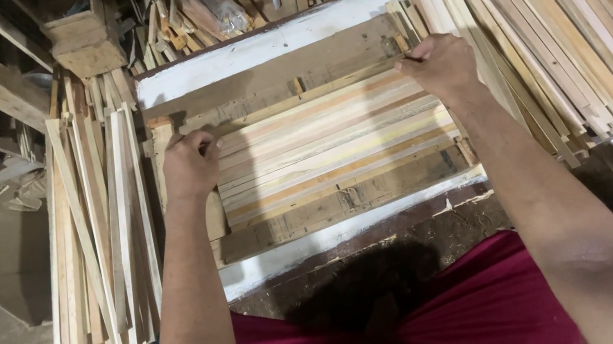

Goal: Arranging and aligning wooden slats on a template and marking them with a pencil.

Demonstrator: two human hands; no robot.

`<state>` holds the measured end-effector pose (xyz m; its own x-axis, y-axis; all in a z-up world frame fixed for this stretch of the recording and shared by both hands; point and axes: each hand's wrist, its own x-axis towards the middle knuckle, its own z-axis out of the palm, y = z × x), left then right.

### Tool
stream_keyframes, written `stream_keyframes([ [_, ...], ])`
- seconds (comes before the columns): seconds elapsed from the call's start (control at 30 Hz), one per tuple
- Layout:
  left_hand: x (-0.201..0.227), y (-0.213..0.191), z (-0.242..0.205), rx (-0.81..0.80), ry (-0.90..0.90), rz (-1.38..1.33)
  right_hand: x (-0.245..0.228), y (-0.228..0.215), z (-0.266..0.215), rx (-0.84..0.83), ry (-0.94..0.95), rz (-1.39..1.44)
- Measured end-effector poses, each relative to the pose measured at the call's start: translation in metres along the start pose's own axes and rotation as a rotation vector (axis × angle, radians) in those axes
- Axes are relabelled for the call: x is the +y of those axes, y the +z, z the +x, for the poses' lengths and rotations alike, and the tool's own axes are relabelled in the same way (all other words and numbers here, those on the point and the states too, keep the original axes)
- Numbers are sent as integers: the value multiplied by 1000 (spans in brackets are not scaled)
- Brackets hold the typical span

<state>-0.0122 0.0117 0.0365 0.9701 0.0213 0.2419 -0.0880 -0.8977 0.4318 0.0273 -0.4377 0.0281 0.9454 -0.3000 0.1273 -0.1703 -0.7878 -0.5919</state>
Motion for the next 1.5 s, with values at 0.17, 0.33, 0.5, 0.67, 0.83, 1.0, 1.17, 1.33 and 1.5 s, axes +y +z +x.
stream_keyframes([
  [0.17, 10, 2, -1, 11, -10, 67, 5, 6, -7, 109, -300, -150],
  [0.33, 13, 19, 0, -13, 12, 152, 4, 4, -30, 263, -397, -328],
  [0.5, 69, 30, -15, 161, 133, 672, 18, -5, -50, 146, -237, -39],
  [0.67, 176, 65, -23, -46, 132, 377, 83, -37, -78, 231, -28, 6],
  [0.83, 252, 101, -19, -402, 145, 349, 140, -61, -119, 189, 218, -348],
  [1.0, 303, 110, -35, -451, 269, 264, 145, -67, -125, -37, 407, -403],
  [1.17, 307, 104, -50, -415, 349, 74, 151, -76, -124, -90, 457, -339],
  [1.33, 314, 91, -71, -279, 466, -200, 135, -94, -133, -87, 444, -253],
  [1.5, 328, 153, -77, -163, 429, -555, 85, -133, -161, 134, 397, 415],
])
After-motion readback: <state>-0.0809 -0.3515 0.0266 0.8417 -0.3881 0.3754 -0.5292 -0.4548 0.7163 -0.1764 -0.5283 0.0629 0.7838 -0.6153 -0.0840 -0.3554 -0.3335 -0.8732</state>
